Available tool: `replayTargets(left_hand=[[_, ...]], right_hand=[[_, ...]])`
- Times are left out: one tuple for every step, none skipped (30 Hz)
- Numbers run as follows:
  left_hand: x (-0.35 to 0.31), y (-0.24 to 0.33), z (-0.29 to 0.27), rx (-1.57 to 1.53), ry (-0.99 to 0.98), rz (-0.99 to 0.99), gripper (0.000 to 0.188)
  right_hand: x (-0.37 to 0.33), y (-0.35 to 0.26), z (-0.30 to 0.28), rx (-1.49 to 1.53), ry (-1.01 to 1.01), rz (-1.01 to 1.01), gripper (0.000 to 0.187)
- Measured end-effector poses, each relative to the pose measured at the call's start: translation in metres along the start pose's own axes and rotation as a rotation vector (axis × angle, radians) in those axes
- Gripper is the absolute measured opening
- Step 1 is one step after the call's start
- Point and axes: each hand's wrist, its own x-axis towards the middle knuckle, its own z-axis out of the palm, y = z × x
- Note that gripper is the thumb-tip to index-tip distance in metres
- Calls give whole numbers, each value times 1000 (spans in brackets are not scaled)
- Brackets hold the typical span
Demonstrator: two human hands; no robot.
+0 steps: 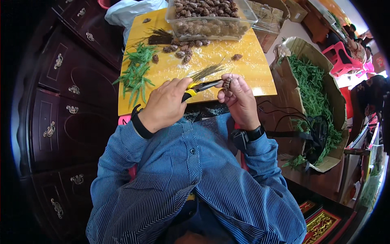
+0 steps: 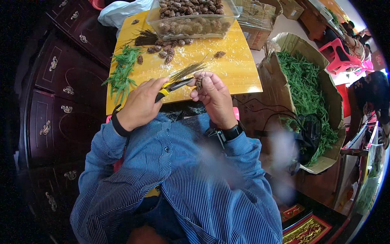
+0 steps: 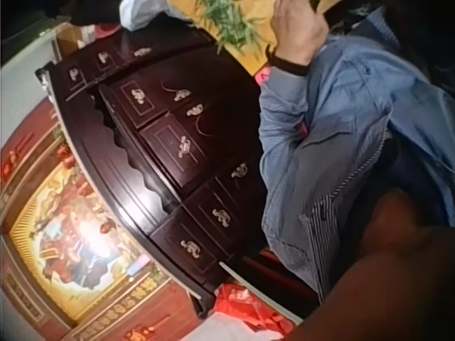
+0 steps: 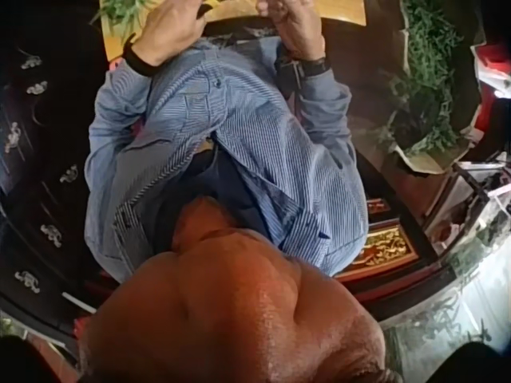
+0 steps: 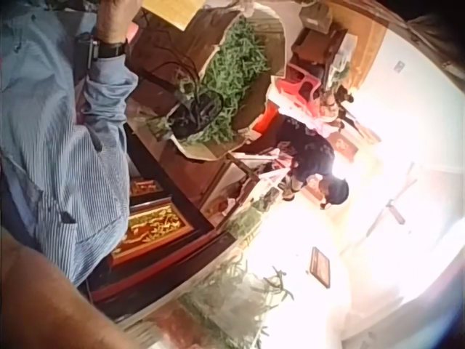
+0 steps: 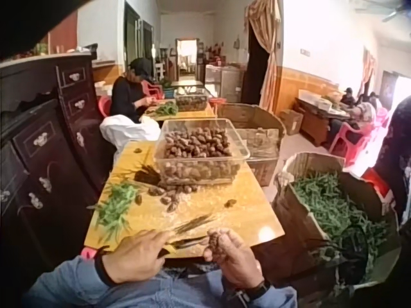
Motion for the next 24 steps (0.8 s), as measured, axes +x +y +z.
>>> replayTargets(left_hand=[[0, -1, 0, 1, -1, -1, 54], [1, -1, 0, 15, 1, -10, 54], [1, -1, -1, 28, 4, -20, 54], [1, -2, -1, 42, 7, -29, 54], [1, -3, 0, 42, 7, -30, 54], [1, -3, 0, 47, 11, -17, 54], [1, -4, 1, 53, 15, -4, 54], [1, -4, 1, 58, 19, 9, 54], [1, -4, 1, 58, 20, 7, 54], [0, -5, 0, 62, 6, 1, 55], [0, -5, 0, 65, -8, -5, 55], [0, -5, -1, 69, -22, -9, 55], [0, -5, -2, 69, -21, -9, 55], [-1, -5, -2, 79, -17, -7, 55], [-1, -4, -3, 90, -13, -5, 55], [-2, -4, -3, 100, -9, -3, 55], [-2, -5, -3, 100, -7, -4, 55], [-2, -5, -2, 94, -17, -8, 55], [-2, -6, -2, 88, -28, -13, 55], [-2, -6, -1, 82, -38, -18, 55], [-2, -7, -2, 82, -37, -19, 55], [-2, -7, -2, 64, -45, -30, 57], [-3, -7, -2, 47, -53, -41, 60], [-3, -7, -2, 29, -61, -52, 63]], right_hand=[[0, 1, 0, 2, 0, 1, 33], [0, 2, 1, -31, -5, 0, 33], [0, 3, 1, -64, -11, -1, 33], [-1, 4, 1, -98, -16, -3, 33], [-1, 4, 1, -97, -17, -2, 33], [-1, 4, 1, -126, -30, -1, 33], [-1, 4, 2, -155, -42, 1, 34], [-1, 4, 2, -185, -54, 3, 34], [-1, 5, 2, -185, -55, 4, 34], [-2, 5, 2, -189, -60, 13, 34], [-2, 5, 2, -193, -64, 22, 35], [-2, 5, 2, -197, -68, 31, 35], [-2, 5, 2, -197, -68, 31, 35], [-2, 5, 2, -185, -79, 32, 35], [-2, 5, 1, -172, -90, 34, 36], [-3, 5, 1, -160, -101, 36, 36], [-2, 5, 1, -161, -103, 35, 36], [-2, 5, 0, -168, -99, 36, 37], [-2, 6, 0, -175, -95, 37, 37], [-2, 6, 0, -182, -91, 38, 37], [-1, 6, 1, -182, -92, 38, 37], [-1, 6, 3, -193, -79, 33, 36], [-1, 5, 5, -203, -67, 28, 36], [-2, 5, 6, -213, -55, 23, 35]])
